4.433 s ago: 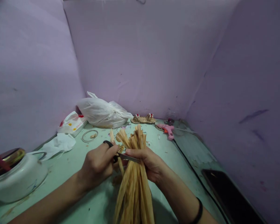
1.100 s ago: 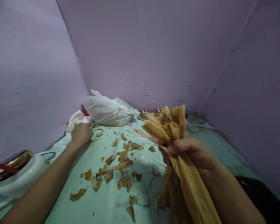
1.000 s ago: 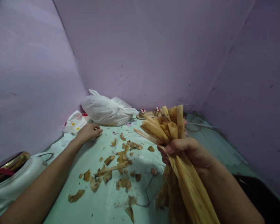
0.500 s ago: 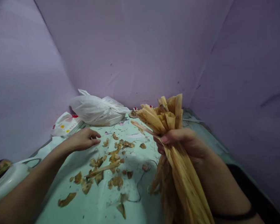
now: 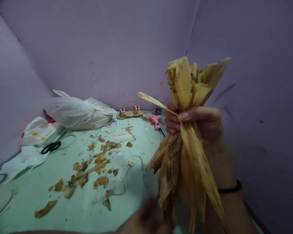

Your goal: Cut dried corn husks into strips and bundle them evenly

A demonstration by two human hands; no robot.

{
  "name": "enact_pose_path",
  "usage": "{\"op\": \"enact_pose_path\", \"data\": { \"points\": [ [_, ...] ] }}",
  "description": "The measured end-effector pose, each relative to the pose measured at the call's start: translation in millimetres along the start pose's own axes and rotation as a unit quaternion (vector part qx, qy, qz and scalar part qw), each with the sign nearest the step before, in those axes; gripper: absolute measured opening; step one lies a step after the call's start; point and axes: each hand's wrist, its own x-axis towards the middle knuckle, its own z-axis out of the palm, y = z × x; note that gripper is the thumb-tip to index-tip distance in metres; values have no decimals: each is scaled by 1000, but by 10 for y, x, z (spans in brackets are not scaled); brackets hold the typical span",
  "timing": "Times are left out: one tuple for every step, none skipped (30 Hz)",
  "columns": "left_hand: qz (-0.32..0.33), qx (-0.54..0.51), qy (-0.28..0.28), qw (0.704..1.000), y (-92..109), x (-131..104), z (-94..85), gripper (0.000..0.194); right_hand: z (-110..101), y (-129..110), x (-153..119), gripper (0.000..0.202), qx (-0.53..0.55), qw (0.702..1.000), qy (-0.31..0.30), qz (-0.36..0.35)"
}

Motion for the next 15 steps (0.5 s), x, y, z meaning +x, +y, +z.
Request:
{"op": "enact_pose_path", "data": {
  "points": [
    [-15, -12, 15, 1000, -148, 41, 18, 44, -16, -7, -10, 20, 1, 1000, -1, -5],
    [-74, -29, 12, 997, -322, 84, 25, 51, -29, -10, -17, 20, -1, 1000, -1, -10],
    [-150, -42, -1, 988, -508, 128, 24, 53, -37, -11, -21, 20, -2, 1000, 0, -13],
    [-213, -43, -4, 976, -693, 170, 22, 54, -41, -9, -23, 20, -4, 1000, 2, -14],
    [-261, -40, -4, 964, -868, 210, 21, 55, -39, -5, -23, 20, -4, 1000, 4, -12],
    [-286, -40, -11, 957, -1026, 245, 25, 55, -30, 1, -22, 20, -5, 1000, 3, -10],
    [-322, -36, -15, 946, -1163, 272, 34, 54, -15, 8, -20, 19, -6, 1000, 2, -8],
    [-354, -32, -24, 934, -1279, 288, 46, 53, 6, 17, -19, 18, -7, 1000, 1, -7],
    [-388, -24, -27, 921, -1374, 289, 60, 53, 31, 27, -18, 18, -8, 1000, 1, -8],
    [-421, -14, -33, 906, -1447, 271, 74, 52, 58, 39, -18, 17, -7, 1000, 1, -12],
    [-450, -3, -42, 892, -1501, 232, 86, 52, 84, 52, -19, 17, -5, 1000, 0, -12],
    [-476, 10, -51, 878, -1536, 168, 93, 51, 106, 68, -20, 17, -3, 1000, -1, -9],
    [-500, 21, -62, 864, -1552, 80, 95, 51, 122, 85, -19, 17, 1, 1000, 0, -4],
    [-521, 31, -72, 850, -1548, -30, 89, 51, 131, 105, -16, 17, 3, 1000, 1, 3],
    [-538, 40, -79, 838, -1525, -157, 71, 51, 135, 126, -11, 17, 4, 1000, 2, 12]
  ]
}}
